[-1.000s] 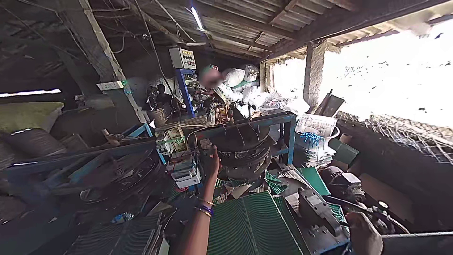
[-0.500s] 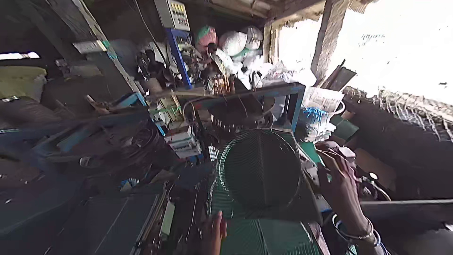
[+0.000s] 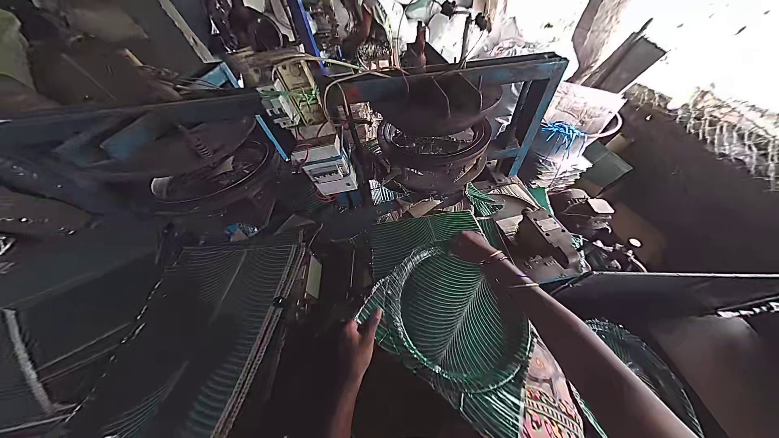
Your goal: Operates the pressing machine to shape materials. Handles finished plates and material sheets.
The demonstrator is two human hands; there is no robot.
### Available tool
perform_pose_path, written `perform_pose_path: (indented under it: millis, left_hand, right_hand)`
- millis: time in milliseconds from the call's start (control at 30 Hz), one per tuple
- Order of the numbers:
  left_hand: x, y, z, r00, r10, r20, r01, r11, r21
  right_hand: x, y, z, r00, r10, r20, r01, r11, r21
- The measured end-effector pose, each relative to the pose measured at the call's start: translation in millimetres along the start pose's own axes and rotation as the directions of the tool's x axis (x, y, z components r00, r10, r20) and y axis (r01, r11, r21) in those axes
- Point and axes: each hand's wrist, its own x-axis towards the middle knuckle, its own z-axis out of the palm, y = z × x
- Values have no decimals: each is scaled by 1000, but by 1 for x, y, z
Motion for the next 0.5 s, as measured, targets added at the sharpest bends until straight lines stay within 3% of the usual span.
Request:
perform_pose_path:
  millis: [100, 167, 233, 300, 400, 433, 500]
  left_hand:
    - [-21, -16, -46, 982, -161, -97, 160, 987, -22]
    - [-35, -45, -86, 977, -210, 23, 201, 960, 195]
    - [-38, -60, -111, 942, -245, 229, 114, 877, 467]
    - [-35, -48, -115, 935, -209, 286, -3, 804, 595]
    - [-19, -1, -77, 936, 171, 308, -286, 880, 379]
    - [-16, 25, -50, 910, 264, 318, -334, 924, 188]
    - [-17, 73, 8, 844, 336, 418, -294, 942, -162]
  right_hand:
    - [-56, 40, -30, 959, 7, -283, 63, 969, 238]
    - [-94, 76, -44, 894, 100, -436, 79, 924, 374]
    - [-131, 105, -46, 779, 254, -573, 69, 874, 481]
    - [-156, 112, -41, 677, 397, -620, 86, 794, 602]
    - [-172, 101, -25, 557, 534, -637, 135, 698, 703]
    - [-172, 95, -16, 528, 553, -644, 177, 670, 721]
    - [-171, 75, 2, 488, 577, -655, 289, 602, 745]
